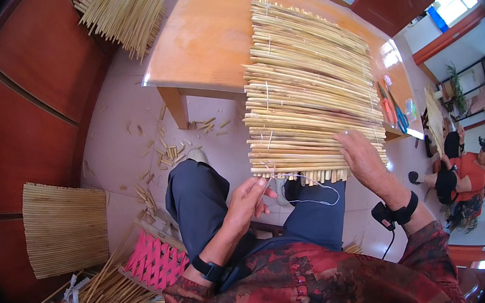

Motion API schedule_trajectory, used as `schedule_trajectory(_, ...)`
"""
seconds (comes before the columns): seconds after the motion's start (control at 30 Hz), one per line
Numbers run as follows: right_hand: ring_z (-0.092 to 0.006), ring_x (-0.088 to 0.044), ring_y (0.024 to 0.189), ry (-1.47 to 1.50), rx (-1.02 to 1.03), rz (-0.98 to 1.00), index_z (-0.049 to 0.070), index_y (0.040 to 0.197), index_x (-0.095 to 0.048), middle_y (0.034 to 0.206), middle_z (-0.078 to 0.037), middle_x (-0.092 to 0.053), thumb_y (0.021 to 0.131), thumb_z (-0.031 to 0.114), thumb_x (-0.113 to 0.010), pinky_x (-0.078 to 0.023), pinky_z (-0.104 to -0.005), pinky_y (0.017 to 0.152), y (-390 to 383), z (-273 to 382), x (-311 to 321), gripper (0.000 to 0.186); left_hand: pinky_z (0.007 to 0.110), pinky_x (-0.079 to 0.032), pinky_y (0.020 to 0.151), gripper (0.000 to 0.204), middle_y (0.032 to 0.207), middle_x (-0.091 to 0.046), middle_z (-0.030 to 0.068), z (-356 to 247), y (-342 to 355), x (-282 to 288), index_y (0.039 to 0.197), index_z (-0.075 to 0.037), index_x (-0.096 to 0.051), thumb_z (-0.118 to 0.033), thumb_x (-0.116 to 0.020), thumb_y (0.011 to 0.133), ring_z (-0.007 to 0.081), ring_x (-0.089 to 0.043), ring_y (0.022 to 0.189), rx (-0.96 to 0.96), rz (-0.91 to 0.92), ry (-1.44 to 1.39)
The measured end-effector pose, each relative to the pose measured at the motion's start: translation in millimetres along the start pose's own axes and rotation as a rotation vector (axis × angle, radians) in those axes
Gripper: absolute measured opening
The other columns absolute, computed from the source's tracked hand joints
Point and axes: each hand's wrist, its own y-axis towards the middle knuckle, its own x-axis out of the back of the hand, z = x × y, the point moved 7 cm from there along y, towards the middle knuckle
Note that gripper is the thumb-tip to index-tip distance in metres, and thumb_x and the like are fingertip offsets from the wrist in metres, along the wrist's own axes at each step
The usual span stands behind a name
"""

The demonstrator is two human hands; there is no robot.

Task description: The person weaves together lengths of straw using a needle and white thread, passing the thread through the stalks and pulling it tight to secure the mat. The person also uses scissors to trim the ends of the thread and the straw stalks.

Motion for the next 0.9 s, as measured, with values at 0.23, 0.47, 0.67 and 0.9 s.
schedule_trajectory(0.23,-0.034,-0.049,0.093,0.042,-0.052,-0.099,0.003,0.106,-0.052,0.096,-0.017,-0.051,0.074,0.002,-0.059,-0.039,-0.0413,0.083,-36,-17,-10,0.033,0.022,-0.045,0.048,0.037,0.083,-0.062,0.0093,5,-23,-23,0.117,0.0,-0.048,-0.027,-0.042,0.094,0.005,-0.035,0.039,0.13,0.209,0.172)
schedule_trajectory(0.47,-0.0332,-0.049,0.094,0.084,-0.028,-0.154,0.003,0.104,-0.053,0.097,-0.016,-0.052,0.074,0.003,-0.059,-0.04,-0.0404,0.083,-47,-17,-14,0.031,0.018,-0.041,0.051,0.03,0.076,-0.061,0.0011,-39,-58,-57,0.111,-0.004,-0.057,-0.024,-0.04,0.095,0.0027,-0.044,0.053,-0.065,0.152,0.438)
schedule_trajectory(0.67,-0.0315,-0.052,0.088,0.172,0.155,-0.162,0.003,0.1,-0.056,0.092,-0.015,-0.053,0.074,0.005,-0.059,-0.042,-0.0387,0.077,-42,27,-17,0.025,0.028,-0.047,0.059,0.025,0.076,-0.063,0.0052,-23,-61,-88,0.11,-0.004,-0.056,-0.017,-0.045,0.092,0.0153,-0.059,0.063,-0.336,0.292,0.941)
schedule_trajectory(0.9,-0.0307,-0.052,0.086,0.205,0.16,-0.114,0.004,0.095,-0.057,0.088,-0.013,-0.053,0.076,0.008,-0.059,-0.042,-0.0388,0.076,-38,30,-18,0.019,0.037,-0.043,0.079,0.02,0.085,-0.06,0.011,-31,-61,-113,0.091,-0.003,-0.061,-0.021,-0.054,0.084,0.0282,-0.057,0.083,-0.574,0.202,1.427)
